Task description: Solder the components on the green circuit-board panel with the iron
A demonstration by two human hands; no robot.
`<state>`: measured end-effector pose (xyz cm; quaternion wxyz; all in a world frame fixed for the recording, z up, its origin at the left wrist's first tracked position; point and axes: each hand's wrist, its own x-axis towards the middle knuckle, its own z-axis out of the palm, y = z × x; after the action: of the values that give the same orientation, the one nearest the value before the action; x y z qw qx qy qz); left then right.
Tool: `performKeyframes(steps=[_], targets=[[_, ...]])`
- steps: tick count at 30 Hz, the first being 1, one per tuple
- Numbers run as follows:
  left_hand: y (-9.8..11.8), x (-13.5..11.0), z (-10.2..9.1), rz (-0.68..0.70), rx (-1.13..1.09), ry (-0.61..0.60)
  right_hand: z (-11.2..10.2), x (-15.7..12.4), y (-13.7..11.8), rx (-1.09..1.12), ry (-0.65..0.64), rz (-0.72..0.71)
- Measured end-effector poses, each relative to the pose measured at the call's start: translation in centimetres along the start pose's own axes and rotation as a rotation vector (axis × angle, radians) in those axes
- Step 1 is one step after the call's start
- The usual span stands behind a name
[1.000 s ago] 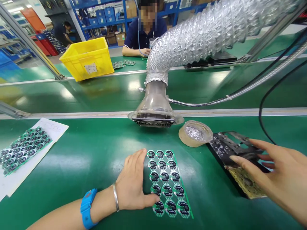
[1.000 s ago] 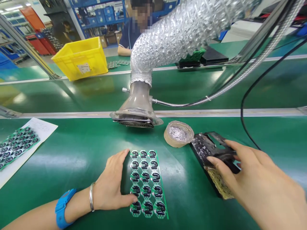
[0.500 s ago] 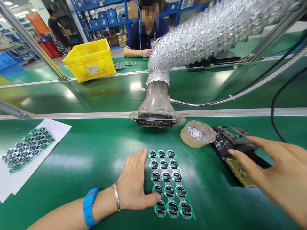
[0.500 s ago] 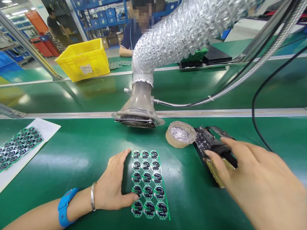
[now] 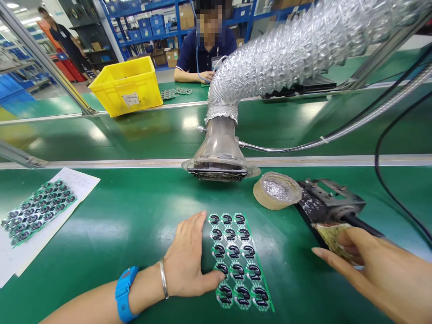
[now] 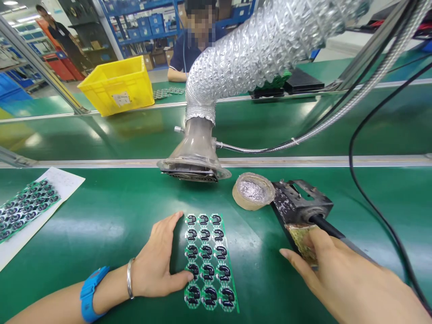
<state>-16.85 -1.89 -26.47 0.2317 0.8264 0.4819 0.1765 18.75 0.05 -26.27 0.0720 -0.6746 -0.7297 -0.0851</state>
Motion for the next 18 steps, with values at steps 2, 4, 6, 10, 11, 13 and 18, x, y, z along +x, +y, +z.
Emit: performKeyframes(steps=[2,4,6,10,11,13,18], targets=[[-0.01,-0.02,0.03,0.001,0.002,0.001,-0.25,0.07,-0.07,-0.060,-0.068,-0.045],[-0.05,-0.03,0.07,0.007,0.006,0.001,-0.44,0.17,-0.43,-0.090,-0.128,-0.031],[-0.09,-0.03,0.09,0.010,0.009,0.003,-0.55,0.38,-0.78,-0.094,-0.199,-0.005],[-0.14,0.01,0.04,0.014,0.012,0.004,-0.59,0.88,-0.77,-0.084,-0.256,-0.031],[-0.14,0.02,0.03,0.016,0.014,0.002,-0.55,0.95,-0.64,-0.079,-0.248,-0.058],[-0.16,-0.01,0.07,0.014,0.018,0.001,-0.42,0.99,-0.40,-0.070,-0.222,-0.107],[-0.29,-0.16,0.39,0.012,0.039,0.023,-0.62,0.87,-0.42,-0.069,-0.187,-0.085]])
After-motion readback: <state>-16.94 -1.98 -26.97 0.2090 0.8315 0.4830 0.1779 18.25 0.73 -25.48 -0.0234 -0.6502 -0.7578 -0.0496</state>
